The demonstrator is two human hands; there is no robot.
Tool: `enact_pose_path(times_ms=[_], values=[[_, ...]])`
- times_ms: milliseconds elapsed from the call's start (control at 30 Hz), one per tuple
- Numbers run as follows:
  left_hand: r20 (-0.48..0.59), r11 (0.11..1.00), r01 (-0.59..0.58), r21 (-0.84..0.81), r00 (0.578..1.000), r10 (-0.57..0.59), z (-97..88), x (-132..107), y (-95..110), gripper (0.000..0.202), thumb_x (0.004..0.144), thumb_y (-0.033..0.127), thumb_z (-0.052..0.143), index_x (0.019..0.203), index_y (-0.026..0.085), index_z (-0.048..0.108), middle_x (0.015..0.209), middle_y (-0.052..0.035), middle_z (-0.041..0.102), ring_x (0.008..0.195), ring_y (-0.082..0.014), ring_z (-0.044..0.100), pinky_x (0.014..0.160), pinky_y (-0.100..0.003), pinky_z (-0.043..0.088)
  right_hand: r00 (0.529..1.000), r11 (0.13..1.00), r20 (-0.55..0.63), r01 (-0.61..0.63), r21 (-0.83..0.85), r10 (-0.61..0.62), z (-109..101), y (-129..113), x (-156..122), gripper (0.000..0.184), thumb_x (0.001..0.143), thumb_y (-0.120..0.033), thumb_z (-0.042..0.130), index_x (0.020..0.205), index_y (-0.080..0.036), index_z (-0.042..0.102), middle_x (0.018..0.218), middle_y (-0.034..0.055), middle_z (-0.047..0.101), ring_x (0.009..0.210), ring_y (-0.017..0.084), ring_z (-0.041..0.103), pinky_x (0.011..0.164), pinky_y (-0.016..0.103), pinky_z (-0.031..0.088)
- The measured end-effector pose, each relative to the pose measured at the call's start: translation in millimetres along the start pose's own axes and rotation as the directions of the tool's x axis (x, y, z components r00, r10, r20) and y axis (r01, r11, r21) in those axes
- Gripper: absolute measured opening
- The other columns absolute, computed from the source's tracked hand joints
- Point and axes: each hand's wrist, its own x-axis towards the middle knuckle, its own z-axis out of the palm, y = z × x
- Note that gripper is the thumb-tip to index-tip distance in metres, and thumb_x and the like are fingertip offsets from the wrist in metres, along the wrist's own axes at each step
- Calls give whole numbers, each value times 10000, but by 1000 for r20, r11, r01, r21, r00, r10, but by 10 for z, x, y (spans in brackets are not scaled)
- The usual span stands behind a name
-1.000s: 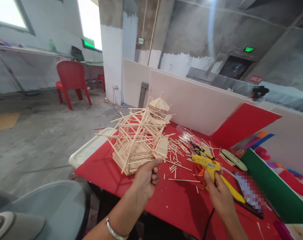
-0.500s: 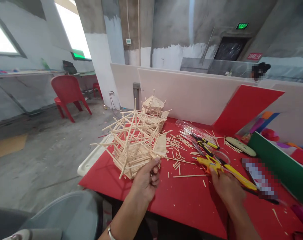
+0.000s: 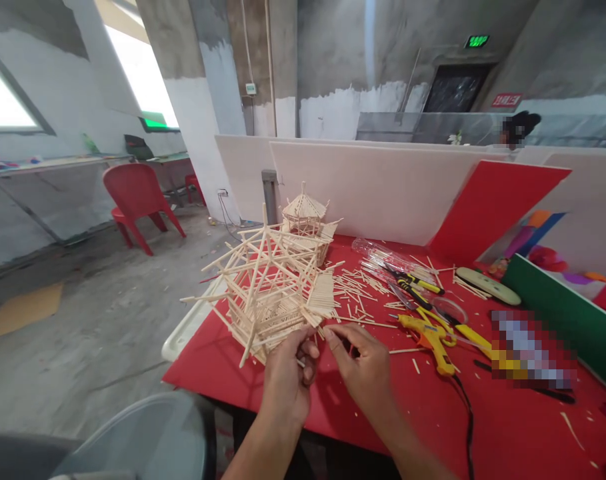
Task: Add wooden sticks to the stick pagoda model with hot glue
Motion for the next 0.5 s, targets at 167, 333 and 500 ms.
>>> enact_pose_path(times_ms=[167, 333, 500], values=[[-32, 997, -35, 66, 999, 38, 18, -13, -15, 236, 647, 323, 691, 762, 126, 628, 405, 29, 539, 265, -34, 309, 325, -168, 166, 992, 984, 23, -127, 128, 125, 80, 50, 37, 216, 886, -366, 579, 931, -236, 745, 867, 19, 721, 773, 149, 647, 668, 236, 476], [-46, 993, -56, 107, 997, 62, 55, -25, 2, 252, 616, 339, 713, 733, 141, 610, 382, 28, 535, 251, -38, 300, 315, -164, 164, 973, 941, 51, -232, 247, 226, 145, 18, 60, 246, 870, -392, 590, 905, -214, 756, 840, 26, 729, 768, 160, 655, 649, 237, 484], [-49, 991, -53, 126, 997, 59, 69, -4, 3, 254, 605, 347, 727, 692, 135, 618, 377, 28, 530, 247, -32, 288, 308, -160, 152, 964, 923, 56, -264, 280, 259, 160, 5, 86, 249, 856, -393, 601, 907, -206, 758, 826, 27, 729, 741, 156, 647, 628, 236, 475]])
